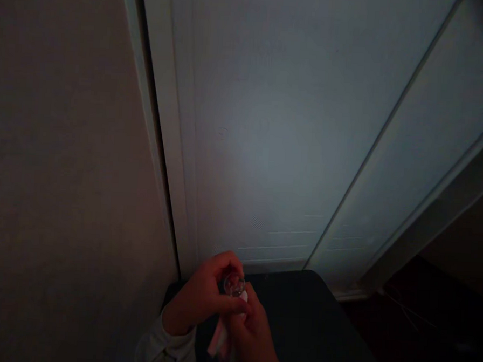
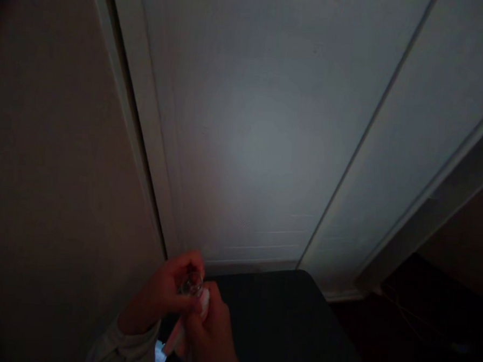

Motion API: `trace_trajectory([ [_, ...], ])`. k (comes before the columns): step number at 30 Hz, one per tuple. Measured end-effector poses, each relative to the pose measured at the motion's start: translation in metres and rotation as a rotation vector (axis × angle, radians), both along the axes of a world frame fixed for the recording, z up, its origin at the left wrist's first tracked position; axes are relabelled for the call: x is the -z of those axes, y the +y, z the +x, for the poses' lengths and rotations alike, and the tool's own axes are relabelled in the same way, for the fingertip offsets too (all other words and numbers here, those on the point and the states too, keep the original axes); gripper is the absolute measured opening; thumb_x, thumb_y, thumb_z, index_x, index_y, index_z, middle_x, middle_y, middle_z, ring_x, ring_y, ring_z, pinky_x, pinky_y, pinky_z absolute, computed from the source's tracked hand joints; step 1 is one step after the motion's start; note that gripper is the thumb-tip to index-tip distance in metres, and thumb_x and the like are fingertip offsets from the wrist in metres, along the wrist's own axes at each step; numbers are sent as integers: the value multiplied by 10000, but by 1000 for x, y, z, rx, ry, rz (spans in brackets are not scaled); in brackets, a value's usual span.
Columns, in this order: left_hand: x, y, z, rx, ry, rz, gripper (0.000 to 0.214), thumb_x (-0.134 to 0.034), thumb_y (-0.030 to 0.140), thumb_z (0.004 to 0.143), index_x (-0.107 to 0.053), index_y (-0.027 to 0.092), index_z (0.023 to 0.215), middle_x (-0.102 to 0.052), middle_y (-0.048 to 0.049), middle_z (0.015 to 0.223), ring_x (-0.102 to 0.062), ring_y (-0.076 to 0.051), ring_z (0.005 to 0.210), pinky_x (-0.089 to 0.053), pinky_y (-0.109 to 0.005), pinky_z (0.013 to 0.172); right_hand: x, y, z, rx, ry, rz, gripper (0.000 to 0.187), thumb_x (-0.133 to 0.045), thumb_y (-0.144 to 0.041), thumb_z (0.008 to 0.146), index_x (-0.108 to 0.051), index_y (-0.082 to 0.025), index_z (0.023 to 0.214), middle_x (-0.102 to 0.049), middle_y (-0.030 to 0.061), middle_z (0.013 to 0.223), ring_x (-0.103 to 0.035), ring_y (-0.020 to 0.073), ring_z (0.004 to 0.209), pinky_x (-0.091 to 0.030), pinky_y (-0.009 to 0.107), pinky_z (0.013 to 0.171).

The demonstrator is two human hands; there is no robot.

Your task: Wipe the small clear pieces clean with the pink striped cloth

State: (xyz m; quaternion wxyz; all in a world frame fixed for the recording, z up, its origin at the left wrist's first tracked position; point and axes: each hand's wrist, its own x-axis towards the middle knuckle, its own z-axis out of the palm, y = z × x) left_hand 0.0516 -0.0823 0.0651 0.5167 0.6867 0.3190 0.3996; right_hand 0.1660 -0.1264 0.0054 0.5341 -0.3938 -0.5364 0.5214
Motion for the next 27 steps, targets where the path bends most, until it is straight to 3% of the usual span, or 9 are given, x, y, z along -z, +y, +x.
trace_trajectory([
  [7, 8, -23, -14, -82, 68, 26, 273, -732, 207, 564, -513, 188, 725, -446, 68, 682, -389, -105, 636, -314, -212, 578, 9, -17, -5, -20, -33, -22, 169, -518, -348, 821, -534, -183, 857, -520, -20, 699, -451, 117, 612, -361, 214, 543],
  [13, 16, -57, -5, -202, 12, -15, 259, -716, 168, 562, -512, 194, 719, -451, 59, 702, -411, -107, 644, -339, -210, 588, 11, -35, 9, -142, -60, -8, 203, -540, -374, 804, -517, -178, 847, -526, -20, 705, -455, 115, 603, -357, 215, 542],
  [18, 28, -76, -12, -275, -12, 18, 231, -714, 184, 588, -548, 197, 748, -471, 44, 727, -443, -116, 666, -368, -210, 604, 12, -44, 9, -245, -97, -6, 164, -537, -332, 819, -530, -168, 820, -518, -20, 713, -447, 115, 625, -358, 220, 560],
  [27, 37, -88, -30, -318, -82, 37, 200, -704, 203, 644, -575, 220, 795, -507, 43, 722, -497, -115, 667, -409, -196, 606, 4, -46, -2, -236, -135, 27, 83, -559, -238, 785, -538, -162, 806, -509, -37, 685, -429, 104, 596, -340, 218, 539],
])
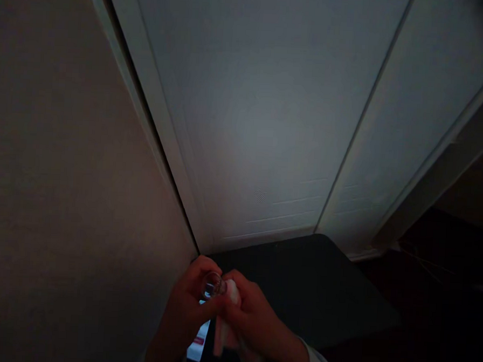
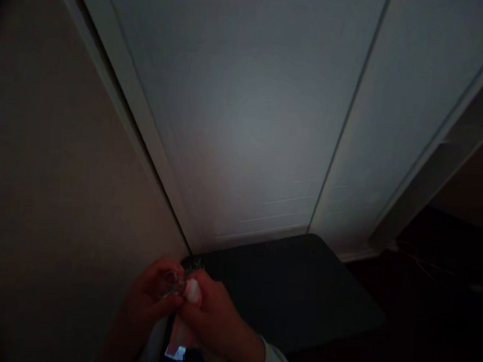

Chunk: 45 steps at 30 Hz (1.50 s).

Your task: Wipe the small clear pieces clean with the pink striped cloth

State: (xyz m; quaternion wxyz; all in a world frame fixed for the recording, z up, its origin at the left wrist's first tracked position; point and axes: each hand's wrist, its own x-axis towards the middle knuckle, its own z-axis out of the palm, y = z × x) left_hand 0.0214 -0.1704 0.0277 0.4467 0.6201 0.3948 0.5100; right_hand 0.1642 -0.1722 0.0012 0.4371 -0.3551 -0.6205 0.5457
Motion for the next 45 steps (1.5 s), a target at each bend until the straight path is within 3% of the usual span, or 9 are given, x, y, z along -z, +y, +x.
trace_trajectory([
  [6, -5, 3, 3, 43, 108, -4, 210, -732, 209, 628, -622, 205, 806, -559, 18, 767, -534, -130, 683, -425, -210, 612, 7, -3, 3, 20, 133, -21, 155, -596, -311, 780, -529, -172, 795, -499, -42, 710, -415, 103, 627, -361, 218, 573],
  [10, -7, 4, 5, 83, 181, 70, 178, -746, 269, 639, -670, 209, 788, -615, -9, 799, -562, -165, 750, -437, -248, 676, 11, -6, 11, 27, 95, -5, 201, -614, -355, 788, -534, -173, 822, -513, -34, 736, -429, 109, 652, -377, 226, 595],
  [22, 3, -3, 20, -84, 177, 81, 128, -687, 210, 698, -668, 217, 824, -620, 2, 815, -578, -156, 773, -446, -251, 703, 10, -2, 15, 37, 39, 60, 85, -543, -251, 815, -527, -168, 807, -509, -43, 692, -420, 88, 589, -346, 195, 526],
  [30, 2, -5, 21, -31, 205, 217, 245, -706, 427, 711, -677, 204, 807, -608, -12, 769, -559, -157, 723, -432, -251, 657, 19, -1, 20, -77, 120, 16, 115, -582, -286, 777, -557, -187, 828, -500, -37, 711, -412, 100, 610, -366, 206, 554],
  [35, 8, -4, 20, 37, 128, 250, 302, -676, 508, 717, -669, 212, 778, -575, 2, 713, -523, -140, 662, -414, -237, 605, 17, -6, 23, -117, 186, -73, 239, -617, -415, 759, -622, -217, 893, -542, -6, 770, -470, 132, 655, -417, 243, 608],
  [39, 9, -1, 14, 58, 133, 276, 296, -664, 503, 731, -669, 209, 772, -583, -5, 710, -531, -147, 667, -411, -239, 599, 16, -7, 18, -57, 190, -124, 343, -638, -533, 714, -637, -217, 849, -544, 0, 757, -478, 142, 659, -430, 250, 599],
  [45, 11, 8, 12, 74, 158, 307, 197, -669, 404, 761, -656, 210, 789, -595, -3, 740, -534, -149, 708, -422, -240, 653, 33, -1, 12, 67, 157, -39, 363, -628, -546, 732, -644, -226, 902, -560, 7, 789, -501, 155, 710, -452, 247, 650],
])
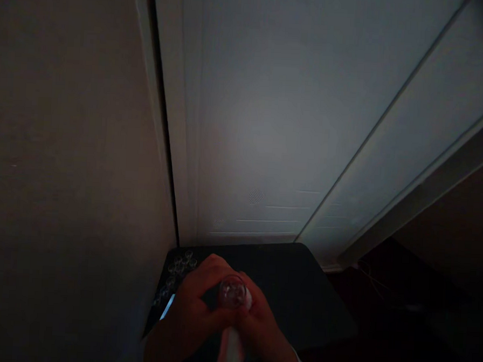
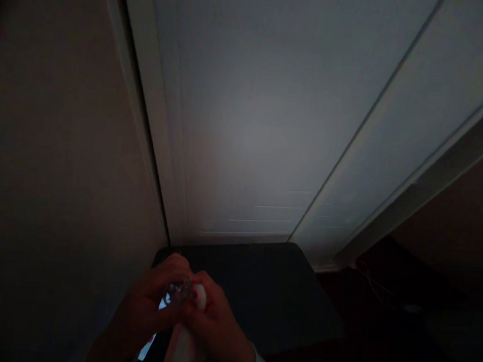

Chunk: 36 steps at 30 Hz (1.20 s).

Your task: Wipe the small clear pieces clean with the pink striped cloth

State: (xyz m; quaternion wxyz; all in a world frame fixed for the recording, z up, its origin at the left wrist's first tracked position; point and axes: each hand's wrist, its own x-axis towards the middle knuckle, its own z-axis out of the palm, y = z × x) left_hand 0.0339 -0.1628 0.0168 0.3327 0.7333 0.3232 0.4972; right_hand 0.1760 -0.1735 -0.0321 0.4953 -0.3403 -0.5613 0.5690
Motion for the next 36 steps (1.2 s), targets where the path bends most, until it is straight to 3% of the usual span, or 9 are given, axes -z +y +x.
trace_trajectory([
  [7, 7, -5, 6, -165, -60, -42, 232, -664, 423, 745, -658, 192, 767, -597, -20, 743, -549, -169, 720, -441, -257, 645, 1, -4, 4, 24, -119, 63, 345, -553, -491, 828, -631, -226, 1035, -625, 35, 884, -553, 167, 772, -463, 260, 701],
  [11, 12, -7, 5, -231, -96, -55, 160, -687, 366, 732, -669, 216, 786, -612, -17, 794, -567, -175, 765, -455, -256, 668, 1, -6, -1, -19, 2, 58, 433, -465, -539, 856, -589, -256, 1160, -632, 75, 1104, -577, 221, 997, -457, 328, 867],
  [15, 12, -6, 6, -249, -93, -22, 120, -716, 288, 701, -668, 222, 790, -616, -24, 845, -582, -189, 814, -468, -273, 708, 5, -6, -3, -51, 113, 37, 481, -425, -598, 839, -645, -238, 1070, -671, 77, 1028, -613, 237, 937, -486, 343, 829],
  [20, 8, -8, 7, -202, -55, 12, 71, -687, 237, 695, -645, 196, 735, -612, -27, 779, -579, -188, 756, -475, -278, 680, 2, -12, -4, -9, -134, 37, 425, -423, -540, 875, -605, -269, 1146, -664, 63, 995, -612, 221, 881, -485, 324, 772],
  [25, 10, -10, 6, -175, -63, 53, 79, -668, 174, 688, -638, 201, 756, -606, -16, 777, -571, -178, 769, -463, -261, 687, -1, -9, -11, -10, -164, 264, 446, -388, -576, 866, -650, -226, 952, -630, 54, 812, -571, 198, 730, -474, 293, 663],
  [29, 13, -13, 7, -146, -50, 43, 78, -656, 160, 695, -623, 198, 754, -589, -11, 783, -561, -171, 773, -450, -258, 695, 3, -10, -14, 64, -123, 192, 309, -501, -476, 843, -624, -193, 826, -564, 28, 745, -517, 165, 669, -457, 270, 624],
  [33, 13, -18, 10, -133, -65, 10, 86, -650, 166, 693, -595, 189, 755, -575, -9, 805, -553, -161, 777, -436, -252, 696, 7, -15, -13, 102, -33, 148, 292, -562, -439, 798, -598, -174, 680, -509, 1, 661, -457, 137, 607, -420, 240, 555],
  [36, 10, -22, 12, -101, -67, -51, 93, -659, 212, 700, -589, 184, 756, -568, -3, 793, -537, -152, 751, -425, -248, 682, 5, -20, -12, 154, 39, 83, 264, -628, -431, 742, -635, -174, 683, -537, -5, 639, -459, 129, 587, -414, 227, 544],
])
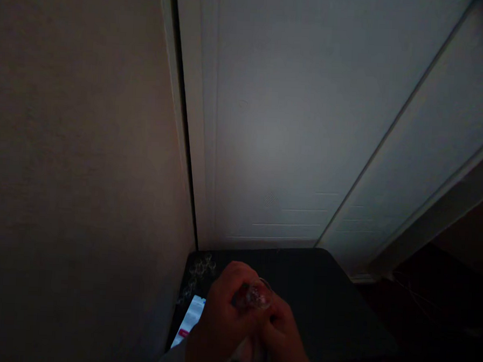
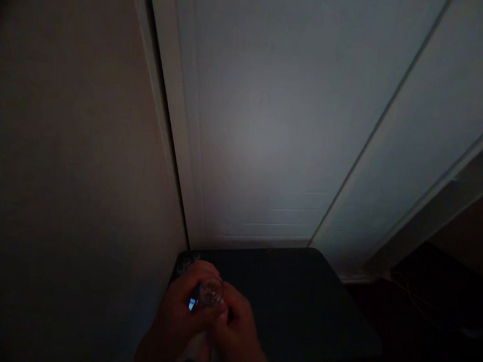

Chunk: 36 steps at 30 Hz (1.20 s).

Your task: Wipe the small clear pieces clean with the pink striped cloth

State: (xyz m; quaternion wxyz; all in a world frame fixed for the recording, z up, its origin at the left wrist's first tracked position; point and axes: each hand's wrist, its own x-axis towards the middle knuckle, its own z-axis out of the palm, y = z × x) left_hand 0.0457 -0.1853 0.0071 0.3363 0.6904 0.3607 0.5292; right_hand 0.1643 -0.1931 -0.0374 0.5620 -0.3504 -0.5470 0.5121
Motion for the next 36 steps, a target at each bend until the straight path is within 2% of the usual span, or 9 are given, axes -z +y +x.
trace_trajectory([
  [4, 0, -4, 1, 44, 23, -74, 106, -645, 256, 727, -591, 182, 781, -567, 4, 784, -526, -141, 719, -420, -241, 659, -2, -4, 1, 47, 95, -88, 285, -689, -465, 677, -680, -182, 704, -583, -6, 635, -486, 128, 584, -423, 216, 546],
  [7, 3, -5, -1, 64, 44, -40, 98, -626, 260, 757, -600, 184, 814, -571, -2, 804, -540, -148, 747, -432, -249, 685, -2, -6, 1, 63, 176, -132, 289, -716, -469, 657, -677, -183, 661, -575, -15, 599, -482, 121, 561, -422, 211, 525],
  [11, 5, -4, -2, 81, 89, 64, 201, -610, 244, 797, -628, 218, 995, -610, -32, 965, -554, -184, 928, -436, -291, 830, -6, -5, 0, 84, 290, -174, 253, -713, -441, 691, -698, -206, 783, -656, 6, 707, -569, 153, 650, -485, 247, 601],
  [14, 6, -2, -2, 64, 115, 98, 271, -581, 253, 838, -615, 260, 1106, -614, -41, 1081, -522, -199, 1044, -408, -325, 920, -7, -4, -1, 165, 376, -229, 329, -678, -517, 707, -699, -215, 837, -701, 28, 795, -626, 186, 750, -523, 287, 681],
  [17, 7, -2, 0, 52, 129, 102, 285, -579, 300, 849, -620, 277, 1130, -601, -44, 1141, -500, -202, 1090, -395, -334, 959, 0, -1, 0, 241, 409, -295, 432, -681, -601, 646, -715, -206, 817, -723, 46, 817, -649, 201, 766, -538, 304, 702],
  [22, 10, -3, 3, 65, 178, 81, 314, -551, 339, 866, -606, 286, 1171, -591, -51, 1193, -456, -213, 1150, -375, -367, 1001, 14, 2, 2, 350, 346, -357, 413, -704, -579, 625, -728, -211, 812, -741, 43, 834, -663, 213, 773, -544, 317, 689],
  [25, 11, -3, 3, 53, 214, 82, 315, -547, 324, 870, -600, 304, 1180, -591, -46, 1205, -442, -222, 1160, -361, -400, 1012, 13, 3, -3, 286, 319, -302, 372, -722, -547, 617, -726, -217, 790, -742, 48, 838, -663, 225, 789, -545, 322, 685],
  [29, 12, -1, 1, 76, 159, 87, 341, -587, 333, 844, -596, 305, 1184, -586, -50, 1199, -462, -221, 1141, -392, -385, 990, 5, 6, -9, 151, 362, -259, 277, -719, -467, 657, -703, -227, 796, -705, 7, 732, -622, 171, 653, -517, 267, 574],
  [36, 20, 3, 2, 57, 58, 136, 315, -587, 275, 846, -599, 323, 1156, -593, -30, 1161, -502, -190, 1103, -416, -337, 967, -8, 13, -12, 198, 296, -230, 173, -670, -381, 721, -644, -214, 759, -639, -17, 646, -553, 137, 569, -462, 230, 520],
])
